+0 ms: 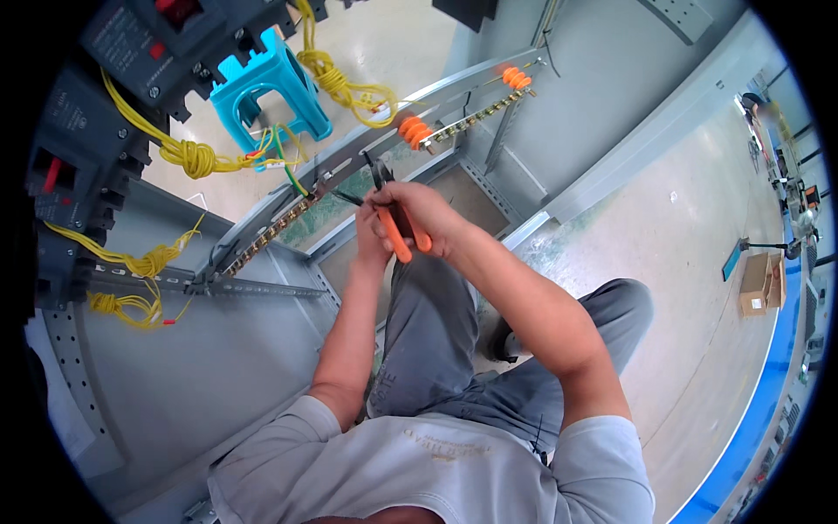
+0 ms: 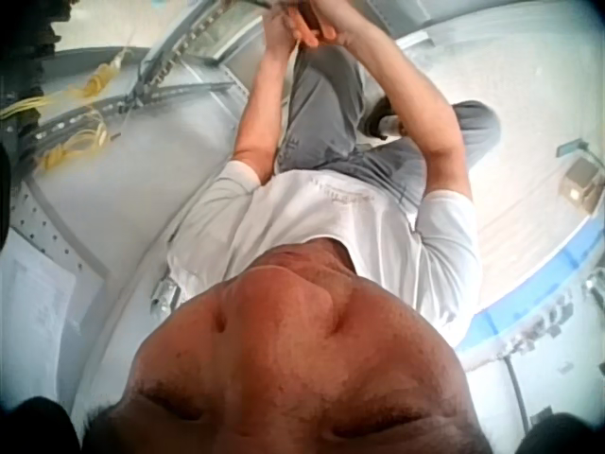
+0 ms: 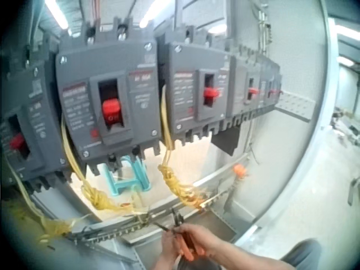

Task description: The person sits on the floor and works on an open electrical panel, using pliers to strip and cut wires, then inserting and securing them into terminal blocks. The person repeatedly handles black and yellow wires, organizing and connecting them within the panel.

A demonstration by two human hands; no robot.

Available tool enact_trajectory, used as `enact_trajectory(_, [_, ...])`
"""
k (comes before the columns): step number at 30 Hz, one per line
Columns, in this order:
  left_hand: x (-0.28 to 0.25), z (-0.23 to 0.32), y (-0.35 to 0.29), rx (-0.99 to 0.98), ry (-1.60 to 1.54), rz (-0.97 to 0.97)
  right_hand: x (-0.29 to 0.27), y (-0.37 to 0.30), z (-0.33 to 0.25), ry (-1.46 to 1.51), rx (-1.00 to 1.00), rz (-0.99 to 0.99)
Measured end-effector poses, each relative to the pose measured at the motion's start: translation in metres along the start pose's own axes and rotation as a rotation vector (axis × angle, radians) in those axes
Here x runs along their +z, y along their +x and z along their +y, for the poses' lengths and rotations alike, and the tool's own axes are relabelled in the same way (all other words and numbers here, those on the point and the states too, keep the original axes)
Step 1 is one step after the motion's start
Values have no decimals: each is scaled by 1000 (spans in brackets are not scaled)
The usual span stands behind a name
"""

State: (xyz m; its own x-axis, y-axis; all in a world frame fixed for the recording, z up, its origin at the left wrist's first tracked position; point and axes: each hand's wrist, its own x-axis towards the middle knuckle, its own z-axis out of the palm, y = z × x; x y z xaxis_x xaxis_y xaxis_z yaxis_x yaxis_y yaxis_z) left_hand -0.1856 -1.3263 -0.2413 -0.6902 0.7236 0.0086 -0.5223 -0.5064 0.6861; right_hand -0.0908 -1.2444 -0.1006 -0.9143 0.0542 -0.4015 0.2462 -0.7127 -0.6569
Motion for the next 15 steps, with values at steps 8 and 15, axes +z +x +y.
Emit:
enact_trajectory(8, [34,11,-12,-174,188,101,-50,-59,-2,-149,79,122])
enact_trajectory(15, [72,24,-18,-309,429,-237,-60,-91,-4,-277,115,48])
